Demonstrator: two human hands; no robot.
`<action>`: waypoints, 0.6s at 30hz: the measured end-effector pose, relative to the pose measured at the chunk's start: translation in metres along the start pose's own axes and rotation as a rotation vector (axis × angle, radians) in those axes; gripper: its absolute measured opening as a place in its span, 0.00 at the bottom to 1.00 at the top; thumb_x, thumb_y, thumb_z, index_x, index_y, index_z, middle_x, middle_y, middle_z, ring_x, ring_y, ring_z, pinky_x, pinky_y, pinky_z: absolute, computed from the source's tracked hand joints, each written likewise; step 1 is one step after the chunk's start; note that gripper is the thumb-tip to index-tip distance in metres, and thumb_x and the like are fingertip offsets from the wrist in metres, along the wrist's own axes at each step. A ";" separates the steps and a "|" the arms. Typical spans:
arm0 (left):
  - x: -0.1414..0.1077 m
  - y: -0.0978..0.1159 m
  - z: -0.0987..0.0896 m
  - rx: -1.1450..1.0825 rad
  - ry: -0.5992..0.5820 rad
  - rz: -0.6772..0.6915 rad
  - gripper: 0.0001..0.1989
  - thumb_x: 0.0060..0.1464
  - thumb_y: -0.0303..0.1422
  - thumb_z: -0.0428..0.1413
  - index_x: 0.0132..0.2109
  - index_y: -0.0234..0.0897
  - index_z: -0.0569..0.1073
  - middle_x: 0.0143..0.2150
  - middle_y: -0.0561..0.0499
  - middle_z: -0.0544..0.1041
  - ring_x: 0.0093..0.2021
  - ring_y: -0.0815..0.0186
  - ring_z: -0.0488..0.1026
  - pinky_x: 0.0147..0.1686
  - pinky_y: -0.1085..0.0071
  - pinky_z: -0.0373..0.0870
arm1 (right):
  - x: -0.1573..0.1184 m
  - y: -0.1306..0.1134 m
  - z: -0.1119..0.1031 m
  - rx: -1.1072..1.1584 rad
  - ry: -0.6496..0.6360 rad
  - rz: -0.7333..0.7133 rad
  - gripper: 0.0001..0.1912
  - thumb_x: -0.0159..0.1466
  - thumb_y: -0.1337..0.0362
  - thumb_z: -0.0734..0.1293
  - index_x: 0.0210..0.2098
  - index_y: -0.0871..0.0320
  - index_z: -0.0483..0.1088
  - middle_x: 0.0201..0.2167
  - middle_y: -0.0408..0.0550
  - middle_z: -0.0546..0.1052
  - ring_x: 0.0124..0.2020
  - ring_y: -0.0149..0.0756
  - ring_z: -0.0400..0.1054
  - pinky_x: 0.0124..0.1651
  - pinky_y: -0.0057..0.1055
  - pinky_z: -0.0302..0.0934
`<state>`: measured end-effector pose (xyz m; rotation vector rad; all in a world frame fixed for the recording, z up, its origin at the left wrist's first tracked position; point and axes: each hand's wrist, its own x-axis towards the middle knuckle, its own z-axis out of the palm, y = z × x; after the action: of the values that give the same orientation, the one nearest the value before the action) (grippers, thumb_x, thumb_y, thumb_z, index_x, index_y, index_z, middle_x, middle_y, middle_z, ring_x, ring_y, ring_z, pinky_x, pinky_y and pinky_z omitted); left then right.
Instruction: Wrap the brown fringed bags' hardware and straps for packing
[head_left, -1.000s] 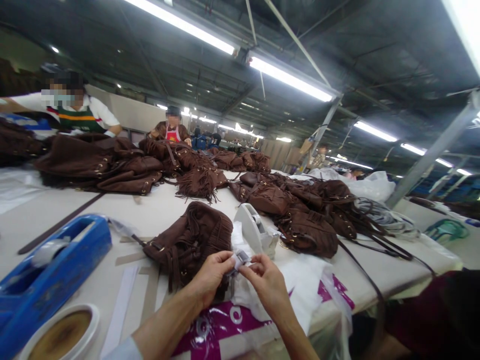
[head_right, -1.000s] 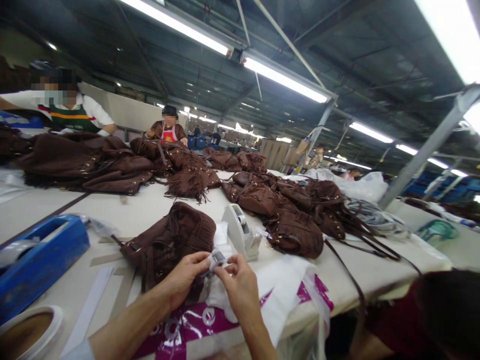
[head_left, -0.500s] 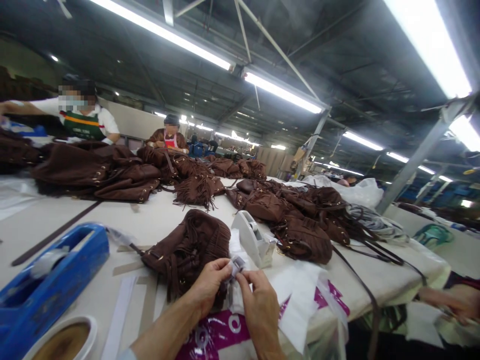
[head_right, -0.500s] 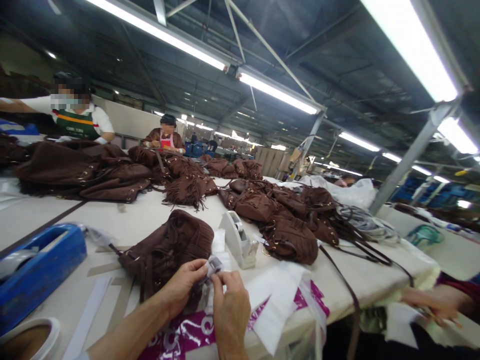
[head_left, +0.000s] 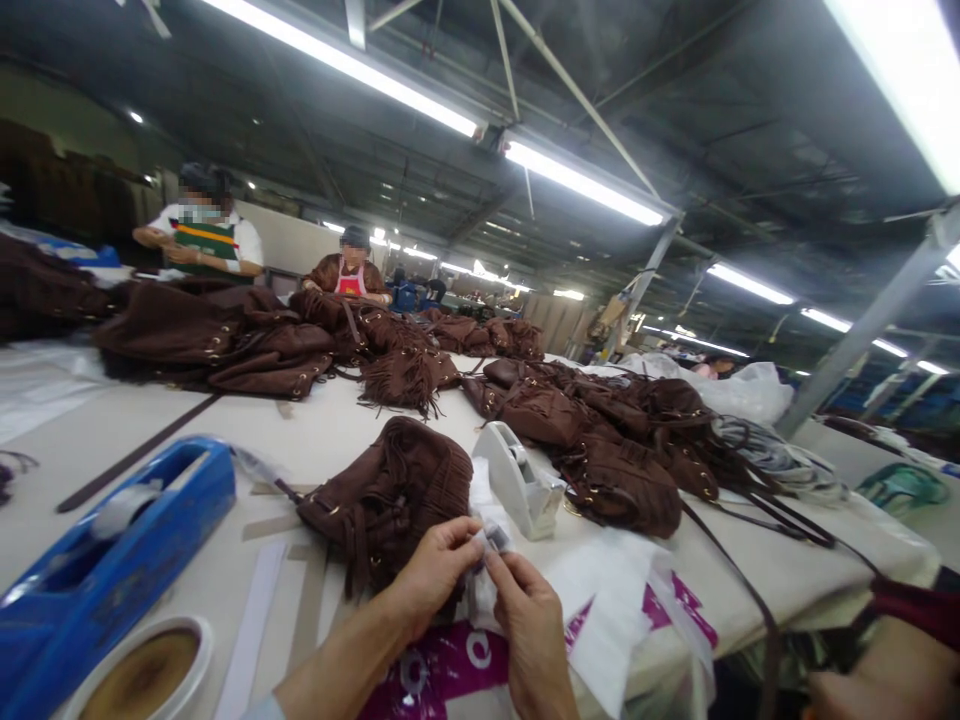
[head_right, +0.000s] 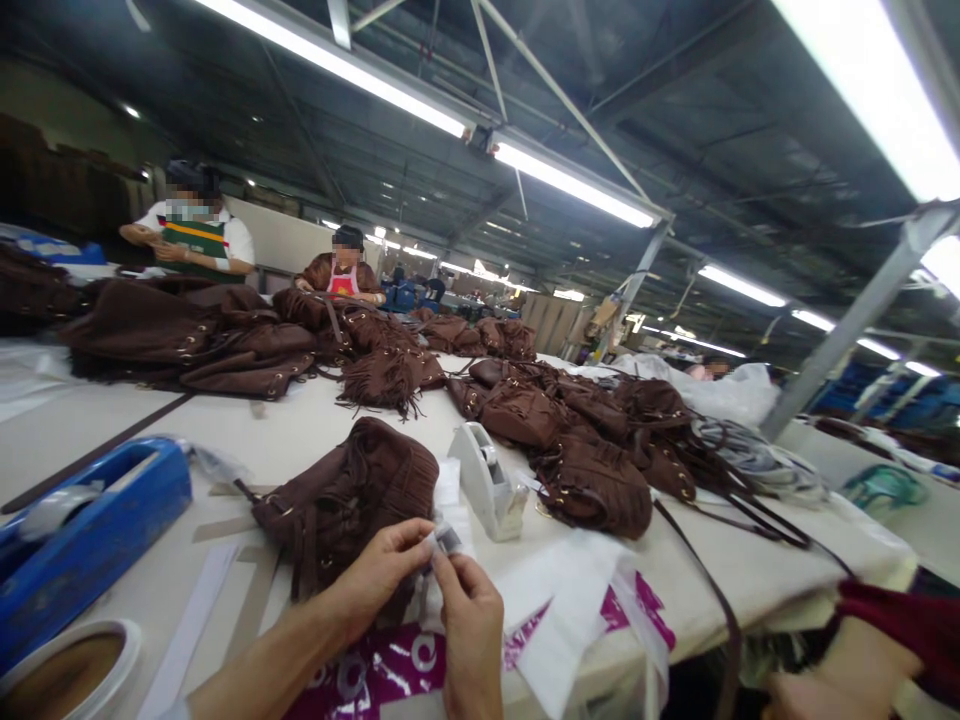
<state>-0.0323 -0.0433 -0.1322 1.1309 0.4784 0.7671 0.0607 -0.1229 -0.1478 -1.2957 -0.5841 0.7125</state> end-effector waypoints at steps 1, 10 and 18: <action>0.000 0.000 -0.001 0.046 0.004 0.022 0.16 0.40 0.42 0.66 0.32 0.35 0.80 0.32 0.50 0.73 0.34 0.65 0.66 0.36 0.72 0.60 | -0.001 0.003 0.000 0.029 0.011 0.007 0.23 0.46 0.48 0.77 0.28 0.63 0.76 0.16 0.36 0.63 0.17 0.23 0.51 0.18 0.22 0.47; 0.001 -0.006 0.006 0.273 0.070 0.104 0.10 0.43 0.29 0.61 0.37 0.35 0.81 0.38 0.48 0.71 0.37 0.64 0.66 0.38 0.71 0.62 | -0.003 0.003 -0.008 0.213 -0.082 0.118 0.25 0.43 0.50 0.80 0.30 0.62 0.74 0.14 0.30 0.52 0.16 0.18 0.41 0.16 0.19 0.39; 0.002 -0.003 0.005 0.122 -0.020 -0.158 0.21 0.36 0.27 0.56 0.43 0.31 0.75 0.27 0.54 0.70 0.28 0.69 0.63 0.29 0.73 0.57 | 0.001 0.008 -0.024 0.363 -0.093 0.165 0.24 0.38 0.53 0.82 0.24 0.60 0.72 0.14 0.29 0.52 0.16 0.17 0.37 0.16 0.17 0.39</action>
<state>-0.0267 -0.0450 -0.1327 1.1977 0.5969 0.5953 0.0781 -0.1366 -0.1597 -0.9830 -0.4010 0.9709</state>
